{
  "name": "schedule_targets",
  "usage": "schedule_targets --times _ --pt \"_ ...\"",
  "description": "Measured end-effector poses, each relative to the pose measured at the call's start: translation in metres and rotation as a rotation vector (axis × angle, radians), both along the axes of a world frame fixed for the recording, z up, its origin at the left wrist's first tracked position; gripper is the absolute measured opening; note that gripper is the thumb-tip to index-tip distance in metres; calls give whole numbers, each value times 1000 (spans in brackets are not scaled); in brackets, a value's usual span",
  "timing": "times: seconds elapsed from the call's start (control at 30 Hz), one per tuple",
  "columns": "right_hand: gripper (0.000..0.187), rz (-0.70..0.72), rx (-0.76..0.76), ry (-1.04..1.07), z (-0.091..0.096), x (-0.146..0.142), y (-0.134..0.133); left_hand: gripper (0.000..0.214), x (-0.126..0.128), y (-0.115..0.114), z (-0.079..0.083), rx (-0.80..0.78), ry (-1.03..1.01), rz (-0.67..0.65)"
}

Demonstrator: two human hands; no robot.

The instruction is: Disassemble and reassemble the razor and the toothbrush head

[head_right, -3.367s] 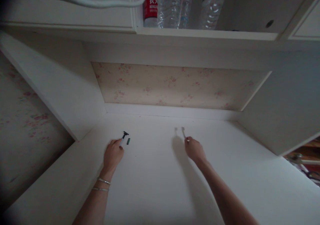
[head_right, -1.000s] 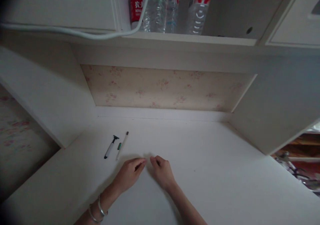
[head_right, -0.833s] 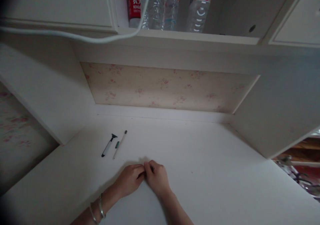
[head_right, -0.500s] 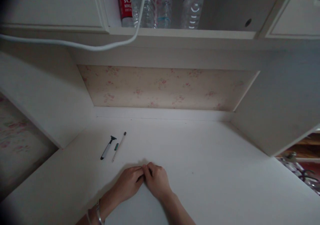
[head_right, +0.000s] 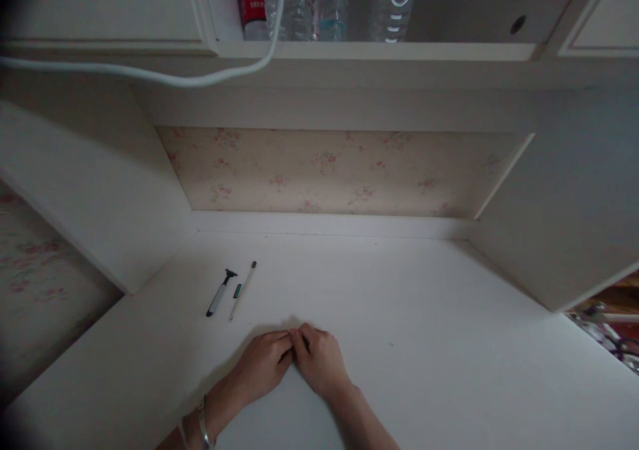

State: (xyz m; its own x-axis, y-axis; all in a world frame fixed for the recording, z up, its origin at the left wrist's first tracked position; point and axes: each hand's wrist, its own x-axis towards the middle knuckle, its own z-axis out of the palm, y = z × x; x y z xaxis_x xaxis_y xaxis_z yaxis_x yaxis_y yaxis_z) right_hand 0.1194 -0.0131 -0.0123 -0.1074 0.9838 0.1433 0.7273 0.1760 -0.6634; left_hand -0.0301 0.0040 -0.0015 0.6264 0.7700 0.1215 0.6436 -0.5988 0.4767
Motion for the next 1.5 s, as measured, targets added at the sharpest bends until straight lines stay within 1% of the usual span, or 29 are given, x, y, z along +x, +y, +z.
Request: schedule_targets --times 0.37,0.67,0.83,0.97,1.13,1.5 --pt "40 4 -18 -43 -1 0 0 26 0 0 -1 -1 -38 2" --pt "40 5 -4 -48 -1 -1 0 25 0 0 -2 4 -30 -1" --pt "40 7 -22 -59 -1 -1 0 25 0 1 -5 1 -16 6" --pt "39 0 -31 -51 -1 -1 0 25 0 1 -3 2 -18 3" --pt "39 2 -23 -54 -1 0 0 24 0 1 -1 20 -13 8" --pt "39 -2 9 -71 -2 0 -1 24 0 1 -3 16 -24 5"
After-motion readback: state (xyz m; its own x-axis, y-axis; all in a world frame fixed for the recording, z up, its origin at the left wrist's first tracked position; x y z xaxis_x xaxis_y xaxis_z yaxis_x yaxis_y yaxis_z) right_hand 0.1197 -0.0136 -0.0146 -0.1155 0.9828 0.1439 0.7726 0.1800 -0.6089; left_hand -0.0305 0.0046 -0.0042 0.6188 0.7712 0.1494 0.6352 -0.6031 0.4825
